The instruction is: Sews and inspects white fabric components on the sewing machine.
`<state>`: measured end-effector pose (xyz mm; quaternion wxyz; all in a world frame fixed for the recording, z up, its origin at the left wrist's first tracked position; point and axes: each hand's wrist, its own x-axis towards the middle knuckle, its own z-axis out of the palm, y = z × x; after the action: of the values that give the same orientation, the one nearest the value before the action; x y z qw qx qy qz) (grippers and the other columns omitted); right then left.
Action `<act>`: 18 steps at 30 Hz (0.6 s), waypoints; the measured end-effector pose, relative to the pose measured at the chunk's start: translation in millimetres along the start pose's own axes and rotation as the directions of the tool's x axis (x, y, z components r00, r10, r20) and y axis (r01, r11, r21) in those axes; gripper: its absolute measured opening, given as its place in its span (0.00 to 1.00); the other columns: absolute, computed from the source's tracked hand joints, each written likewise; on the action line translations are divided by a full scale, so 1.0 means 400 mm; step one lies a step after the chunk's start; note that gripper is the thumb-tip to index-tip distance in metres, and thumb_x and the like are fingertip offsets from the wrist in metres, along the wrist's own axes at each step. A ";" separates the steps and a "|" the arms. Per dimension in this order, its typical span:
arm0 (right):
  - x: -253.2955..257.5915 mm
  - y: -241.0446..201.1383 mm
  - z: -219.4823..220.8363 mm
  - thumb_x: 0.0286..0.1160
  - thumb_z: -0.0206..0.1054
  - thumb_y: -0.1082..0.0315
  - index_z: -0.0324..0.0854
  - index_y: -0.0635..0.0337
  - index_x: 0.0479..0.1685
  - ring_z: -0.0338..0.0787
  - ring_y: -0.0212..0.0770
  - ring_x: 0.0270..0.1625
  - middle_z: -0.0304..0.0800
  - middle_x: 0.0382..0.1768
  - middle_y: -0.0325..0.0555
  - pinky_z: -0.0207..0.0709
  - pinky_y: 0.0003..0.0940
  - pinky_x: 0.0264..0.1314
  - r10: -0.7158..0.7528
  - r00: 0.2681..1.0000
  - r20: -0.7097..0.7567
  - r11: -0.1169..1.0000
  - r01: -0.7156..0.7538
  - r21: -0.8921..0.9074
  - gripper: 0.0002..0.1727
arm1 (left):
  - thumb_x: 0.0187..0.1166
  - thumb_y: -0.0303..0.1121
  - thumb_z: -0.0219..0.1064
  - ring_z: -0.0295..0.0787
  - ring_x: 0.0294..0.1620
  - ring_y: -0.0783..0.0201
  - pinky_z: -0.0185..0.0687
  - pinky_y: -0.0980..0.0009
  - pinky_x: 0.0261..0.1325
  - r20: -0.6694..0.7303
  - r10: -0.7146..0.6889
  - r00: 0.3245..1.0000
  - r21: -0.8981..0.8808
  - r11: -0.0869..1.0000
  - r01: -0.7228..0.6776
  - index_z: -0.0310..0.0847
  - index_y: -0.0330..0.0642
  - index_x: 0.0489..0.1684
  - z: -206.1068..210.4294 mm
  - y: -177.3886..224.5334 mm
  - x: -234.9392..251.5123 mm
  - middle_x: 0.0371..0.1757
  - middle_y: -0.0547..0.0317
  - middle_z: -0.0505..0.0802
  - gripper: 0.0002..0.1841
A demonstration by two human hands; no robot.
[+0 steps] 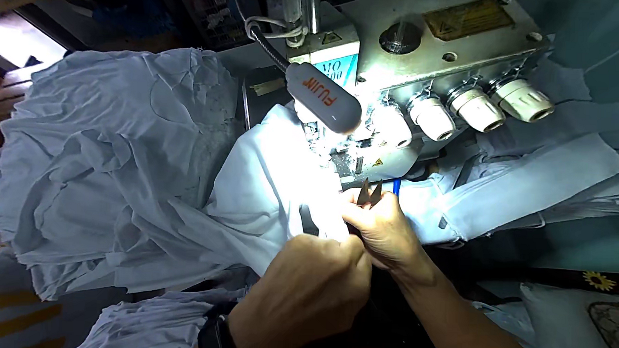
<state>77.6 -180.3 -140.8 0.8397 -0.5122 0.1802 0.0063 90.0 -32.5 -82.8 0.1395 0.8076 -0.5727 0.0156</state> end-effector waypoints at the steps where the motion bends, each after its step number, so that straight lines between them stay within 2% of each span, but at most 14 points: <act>1: -0.002 0.003 0.000 0.64 0.69 0.84 0.84 0.61 0.18 0.74 0.26 0.10 0.81 0.11 0.40 0.70 0.18 0.13 -0.023 1.000 -0.013 0.999 0.023 0.028 0.11 | 0.77 0.30 0.56 0.71 0.15 0.61 0.58 0.67 0.14 -0.012 -0.009 1.000 0.008 1.000 0.009 0.76 0.43 0.18 0.001 -0.010 0.007 0.19 0.59 0.76 0.13; 4: -0.012 0.027 -0.004 0.69 0.68 0.80 0.85 0.57 0.20 0.76 0.24 0.12 0.83 0.14 0.37 0.73 0.18 0.15 -0.157 0.984 -0.085 0.985 0.162 0.058 0.12 | 0.79 0.28 0.56 0.73 0.15 0.59 0.59 0.66 0.15 -0.059 -0.073 0.996 0.093 0.993 0.079 0.79 0.40 0.21 0.000 -0.004 0.021 0.18 0.58 0.76 0.14; 6: -0.017 0.050 -0.011 0.71 0.67 0.78 0.85 0.54 0.22 0.80 0.21 0.16 0.86 0.17 0.31 0.75 0.15 0.20 -0.261 0.957 -0.129 0.965 0.256 -0.056 0.12 | 0.79 0.26 0.57 0.71 0.13 0.58 0.57 0.66 0.14 -0.131 -0.162 0.978 0.223 0.956 0.189 0.81 0.38 0.20 -0.011 0.049 0.023 0.15 0.57 0.75 0.14; 8: -0.016 0.087 -0.022 0.71 0.65 0.78 0.86 0.54 0.24 0.83 0.17 0.22 0.87 0.20 0.26 0.78 0.13 0.26 -0.290 0.953 -0.086 0.949 0.275 -0.157 0.11 | 0.79 0.24 0.57 0.69 0.15 0.60 0.57 0.66 0.20 -0.183 -0.234 0.955 0.336 0.898 0.284 0.85 0.38 0.23 -0.027 0.113 0.018 0.15 0.58 0.75 0.14; 9: -0.018 0.097 -0.024 0.73 0.65 0.76 0.86 0.54 0.28 0.84 0.14 0.25 0.87 0.23 0.23 0.79 0.13 0.29 -0.242 0.970 -0.017 0.957 0.236 -0.172 0.09 | 0.79 0.24 0.57 0.69 0.17 0.61 0.57 0.66 0.23 -0.203 -0.255 0.945 0.365 0.876 0.315 0.88 0.38 0.25 -0.032 0.135 0.015 0.16 0.59 0.77 0.14; 11: -0.026 0.088 -0.014 0.79 0.61 0.76 0.83 0.57 0.35 0.84 0.16 0.26 0.86 0.24 0.26 0.80 0.15 0.31 -0.016 0.989 0.150 0.996 0.029 -0.083 0.08 | 0.79 0.24 0.58 0.70 0.19 0.63 0.57 0.68 0.25 -0.225 -0.278 0.934 0.376 0.860 0.346 0.91 0.38 0.27 -0.027 0.155 0.009 0.16 0.60 0.80 0.15; 12: -0.029 0.073 -0.007 0.81 0.59 0.78 0.82 0.62 0.39 0.86 0.20 0.29 0.87 0.26 0.30 0.83 0.19 0.36 0.112 0.969 0.221 0.994 -0.110 -0.021 0.07 | 0.80 0.26 0.58 0.70 0.18 0.63 0.57 0.68 0.25 -0.232 -0.290 0.929 0.363 0.860 0.359 0.90 0.39 0.26 -0.021 0.157 0.007 0.16 0.61 0.80 0.15; 14: -0.039 0.064 0.001 0.81 0.54 0.80 0.79 0.61 0.43 0.89 0.20 0.34 0.90 0.29 0.30 0.85 0.19 0.42 0.226 0.920 0.321 0.965 -0.257 0.055 0.09 | 0.81 0.28 0.59 0.71 0.17 0.63 0.58 0.68 0.24 -0.252 -0.310 0.917 0.315 0.869 0.381 0.90 0.39 0.24 -0.009 0.150 0.005 0.15 0.61 0.80 0.16; 15: -0.047 0.059 0.007 0.80 0.53 0.81 0.78 0.59 0.41 0.89 0.18 0.33 0.89 0.28 0.29 0.84 0.18 0.41 0.262 0.908 0.328 0.949 -0.304 0.083 0.10 | 0.81 0.29 0.59 0.71 0.16 0.62 0.59 0.68 0.23 -0.261 -0.312 0.913 0.292 0.876 0.383 0.89 0.39 0.22 -0.003 0.141 0.005 0.14 0.60 0.80 0.16; 16: -0.056 0.053 0.011 0.81 0.51 0.82 0.77 0.60 0.43 0.87 0.17 0.35 0.88 0.30 0.29 0.82 0.16 0.43 0.303 0.898 0.319 0.933 -0.347 0.092 0.10 | 0.81 0.29 0.59 0.71 0.16 0.62 0.58 0.68 0.22 -0.263 -0.310 0.914 0.278 0.882 0.379 0.87 0.39 0.20 0.003 0.128 0.005 0.14 0.60 0.78 0.16; 18: -0.066 0.056 0.015 0.83 0.50 0.82 0.72 0.69 0.60 0.84 0.17 0.44 0.84 0.42 0.36 0.79 0.14 0.53 0.374 0.878 0.298 0.914 -0.403 0.041 0.12 | 0.80 0.29 0.58 0.69 0.13 0.61 0.56 0.68 0.19 -0.274 -0.293 0.916 0.289 0.883 0.369 0.83 0.40 0.16 0.017 0.099 0.012 0.12 0.60 0.75 0.17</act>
<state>50.4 -160.1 -149.4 0.8632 -0.4161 0.1573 0.2388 53.9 -50.7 -80.4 0.0641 0.8989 -0.3950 0.1786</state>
